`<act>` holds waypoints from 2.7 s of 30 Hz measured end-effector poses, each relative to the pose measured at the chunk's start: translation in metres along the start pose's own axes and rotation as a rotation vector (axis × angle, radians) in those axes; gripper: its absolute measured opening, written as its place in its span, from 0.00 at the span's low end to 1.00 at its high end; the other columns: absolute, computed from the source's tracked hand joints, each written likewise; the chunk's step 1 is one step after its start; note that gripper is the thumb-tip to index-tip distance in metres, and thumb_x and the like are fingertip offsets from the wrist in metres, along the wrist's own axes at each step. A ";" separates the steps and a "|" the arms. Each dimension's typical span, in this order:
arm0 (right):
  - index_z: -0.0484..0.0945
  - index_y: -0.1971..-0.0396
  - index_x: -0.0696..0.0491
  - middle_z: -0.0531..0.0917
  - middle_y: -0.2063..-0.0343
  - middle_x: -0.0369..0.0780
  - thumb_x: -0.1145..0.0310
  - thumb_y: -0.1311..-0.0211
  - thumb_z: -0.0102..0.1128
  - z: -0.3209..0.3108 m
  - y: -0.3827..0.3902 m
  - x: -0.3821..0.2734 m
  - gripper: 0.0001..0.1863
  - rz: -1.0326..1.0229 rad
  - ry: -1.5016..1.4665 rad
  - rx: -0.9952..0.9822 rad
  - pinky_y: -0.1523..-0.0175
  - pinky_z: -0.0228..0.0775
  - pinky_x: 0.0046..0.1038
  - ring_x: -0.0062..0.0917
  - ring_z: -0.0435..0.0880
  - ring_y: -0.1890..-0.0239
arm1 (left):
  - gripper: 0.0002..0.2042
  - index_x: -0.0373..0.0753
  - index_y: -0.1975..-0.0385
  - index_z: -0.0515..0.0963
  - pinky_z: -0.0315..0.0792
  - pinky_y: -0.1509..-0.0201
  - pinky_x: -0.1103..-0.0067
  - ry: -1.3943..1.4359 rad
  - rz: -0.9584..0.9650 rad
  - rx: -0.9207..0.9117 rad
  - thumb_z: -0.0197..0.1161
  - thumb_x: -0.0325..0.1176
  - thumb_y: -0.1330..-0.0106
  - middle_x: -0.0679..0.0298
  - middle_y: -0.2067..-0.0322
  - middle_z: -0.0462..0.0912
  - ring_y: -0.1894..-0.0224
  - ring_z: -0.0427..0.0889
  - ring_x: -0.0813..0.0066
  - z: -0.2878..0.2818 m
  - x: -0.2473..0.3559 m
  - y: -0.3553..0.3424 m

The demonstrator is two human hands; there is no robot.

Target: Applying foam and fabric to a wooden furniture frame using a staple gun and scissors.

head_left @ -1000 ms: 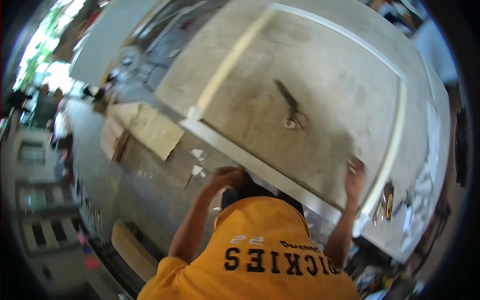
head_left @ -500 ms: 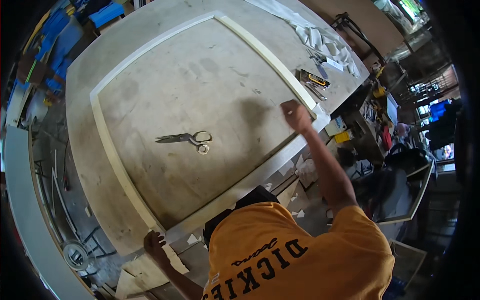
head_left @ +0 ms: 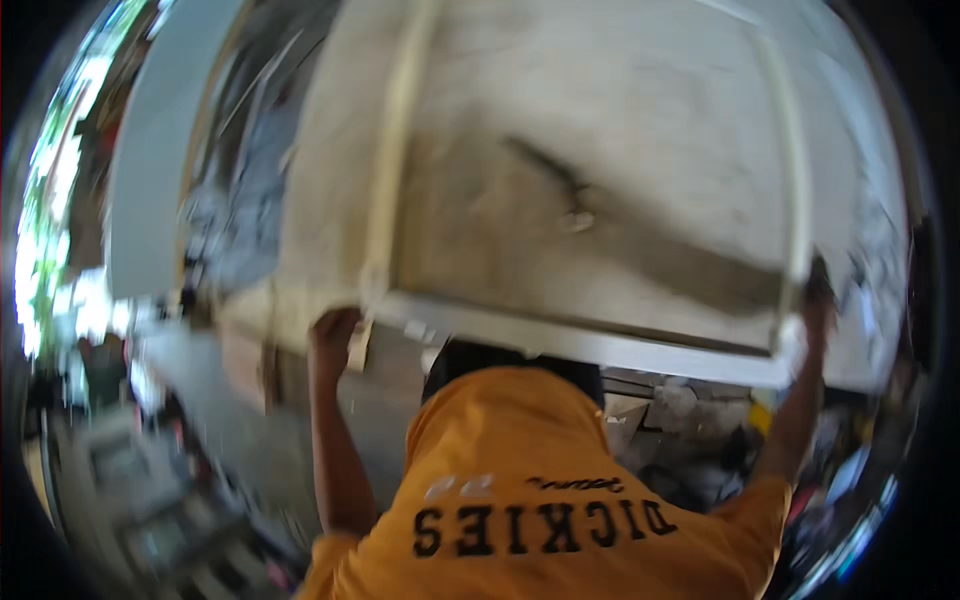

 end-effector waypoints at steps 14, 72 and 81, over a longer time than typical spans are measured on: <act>0.72 0.39 0.56 0.83 0.56 0.44 0.68 0.35 0.53 0.046 0.255 0.041 0.23 0.182 -0.929 -0.225 0.52 0.72 0.33 0.30 0.81 0.55 | 0.17 0.43 0.53 0.84 0.73 0.62 0.79 -0.284 0.461 -0.400 0.74 0.27 0.44 0.66 0.66 0.83 0.68 0.77 0.74 0.009 -0.016 -0.143; 0.73 0.59 0.62 0.83 0.70 0.53 0.66 0.33 0.60 0.080 0.125 -0.803 0.14 0.669 -0.606 -0.485 0.62 0.73 0.43 0.47 0.82 0.69 | 0.10 0.43 0.69 0.74 0.68 0.54 0.71 -0.034 0.950 -0.595 0.71 0.28 0.43 0.68 0.74 0.79 0.70 0.79 0.65 0.044 -0.054 -0.184; 0.74 0.62 0.64 0.83 0.72 0.56 0.66 0.34 0.60 0.084 0.100 -0.808 0.15 0.726 -0.518 -0.540 0.64 0.73 0.44 0.50 0.82 0.72 | 0.09 0.43 0.66 0.73 0.66 0.55 0.70 -0.089 0.931 -0.602 0.67 0.31 0.40 0.67 0.73 0.79 0.68 0.79 0.64 0.050 -0.055 -0.189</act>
Point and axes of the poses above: each hand's wrist, its own y-axis away from the middle knuckle, its own z-axis out of the palm, x = y × z, the point moved 4 cm from there along -y, towards the middle knuckle
